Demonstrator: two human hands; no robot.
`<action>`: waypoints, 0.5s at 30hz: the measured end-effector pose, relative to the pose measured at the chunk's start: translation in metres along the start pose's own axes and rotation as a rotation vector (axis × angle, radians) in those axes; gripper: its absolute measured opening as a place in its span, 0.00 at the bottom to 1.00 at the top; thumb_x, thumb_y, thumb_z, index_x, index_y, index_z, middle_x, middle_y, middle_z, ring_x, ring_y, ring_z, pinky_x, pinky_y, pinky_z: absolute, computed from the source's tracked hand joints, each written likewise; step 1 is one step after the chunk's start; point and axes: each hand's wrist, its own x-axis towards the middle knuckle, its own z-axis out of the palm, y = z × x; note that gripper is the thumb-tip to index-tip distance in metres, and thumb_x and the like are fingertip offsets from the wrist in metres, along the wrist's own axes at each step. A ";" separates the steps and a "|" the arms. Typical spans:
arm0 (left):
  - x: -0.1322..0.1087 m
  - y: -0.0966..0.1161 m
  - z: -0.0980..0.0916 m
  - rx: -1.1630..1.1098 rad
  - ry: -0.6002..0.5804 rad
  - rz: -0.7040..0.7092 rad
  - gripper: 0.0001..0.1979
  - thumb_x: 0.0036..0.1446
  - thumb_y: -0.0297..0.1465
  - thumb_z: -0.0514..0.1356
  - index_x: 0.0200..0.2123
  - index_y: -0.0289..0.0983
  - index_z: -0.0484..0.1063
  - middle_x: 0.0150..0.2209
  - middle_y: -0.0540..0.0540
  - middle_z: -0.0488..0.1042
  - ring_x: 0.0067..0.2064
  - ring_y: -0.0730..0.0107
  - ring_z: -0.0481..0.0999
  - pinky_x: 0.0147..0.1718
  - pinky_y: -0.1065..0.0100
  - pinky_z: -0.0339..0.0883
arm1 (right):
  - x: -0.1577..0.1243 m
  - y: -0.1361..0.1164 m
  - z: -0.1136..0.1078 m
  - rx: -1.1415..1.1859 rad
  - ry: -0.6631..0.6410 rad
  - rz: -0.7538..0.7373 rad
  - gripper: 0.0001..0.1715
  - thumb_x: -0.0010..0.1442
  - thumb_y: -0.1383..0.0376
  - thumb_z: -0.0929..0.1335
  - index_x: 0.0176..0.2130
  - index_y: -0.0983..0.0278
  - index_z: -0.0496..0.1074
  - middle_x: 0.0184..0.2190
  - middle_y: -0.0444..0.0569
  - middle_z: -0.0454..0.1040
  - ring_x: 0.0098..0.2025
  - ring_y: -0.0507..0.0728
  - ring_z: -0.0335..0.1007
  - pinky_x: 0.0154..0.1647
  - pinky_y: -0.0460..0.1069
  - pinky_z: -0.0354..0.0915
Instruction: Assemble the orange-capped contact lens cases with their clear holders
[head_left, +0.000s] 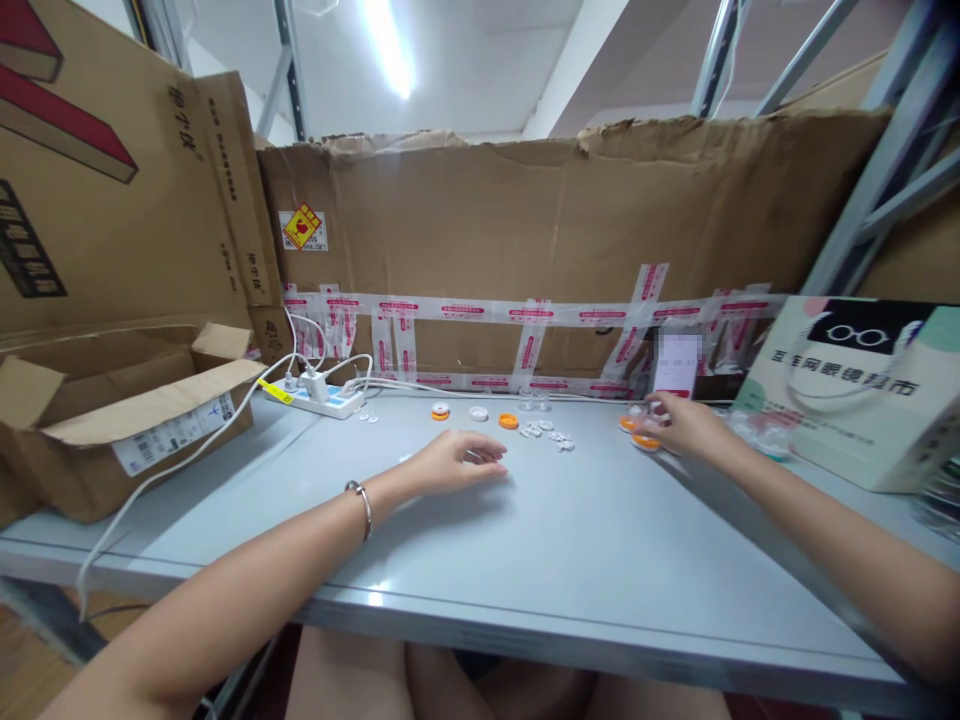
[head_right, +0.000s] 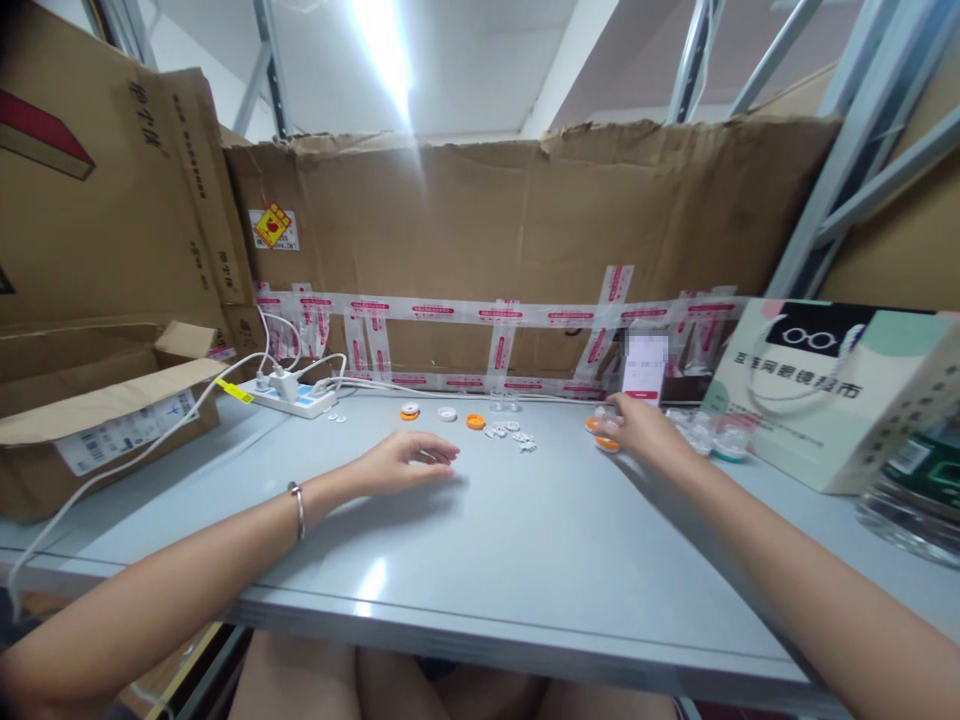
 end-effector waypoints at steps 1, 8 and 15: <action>0.002 -0.002 -0.010 0.075 0.053 0.036 0.15 0.51 0.34 0.57 0.40 0.32 0.72 0.40 0.41 0.75 0.40 0.67 0.73 0.41 0.69 0.66 | -0.001 -0.005 -0.003 -0.071 -0.009 -0.016 0.20 0.42 0.57 0.70 0.36 0.65 0.70 0.30 0.59 0.74 0.30 0.63 0.68 0.28 0.52 0.57; 0.003 -0.051 -0.106 0.649 0.504 -0.215 0.10 0.50 0.28 0.54 0.33 0.34 0.75 0.36 0.42 0.76 0.41 0.63 0.72 0.40 0.71 0.62 | -0.007 -0.061 -0.007 -0.105 0.065 -0.214 0.17 0.53 0.58 0.64 0.41 0.64 0.68 0.39 0.54 0.74 0.38 0.60 0.70 0.39 0.52 0.62; 0.001 -0.098 -0.121 0.771 0.339 -0.421 0.04 0.38 0.25 0.59 0.21 0.36 0.74 0.24 0.46 0.75 0.33 0.64 0.73 0.33 0.72 0.61 | -0.017 -0.108 0.018 0.115 -0.061 -0.382 0.12 0.54 0.60 0.63 0.34 0.64 0.70 0.34 0.50 0.75 0.36 0.58 0.71 0.37 0.50 0.64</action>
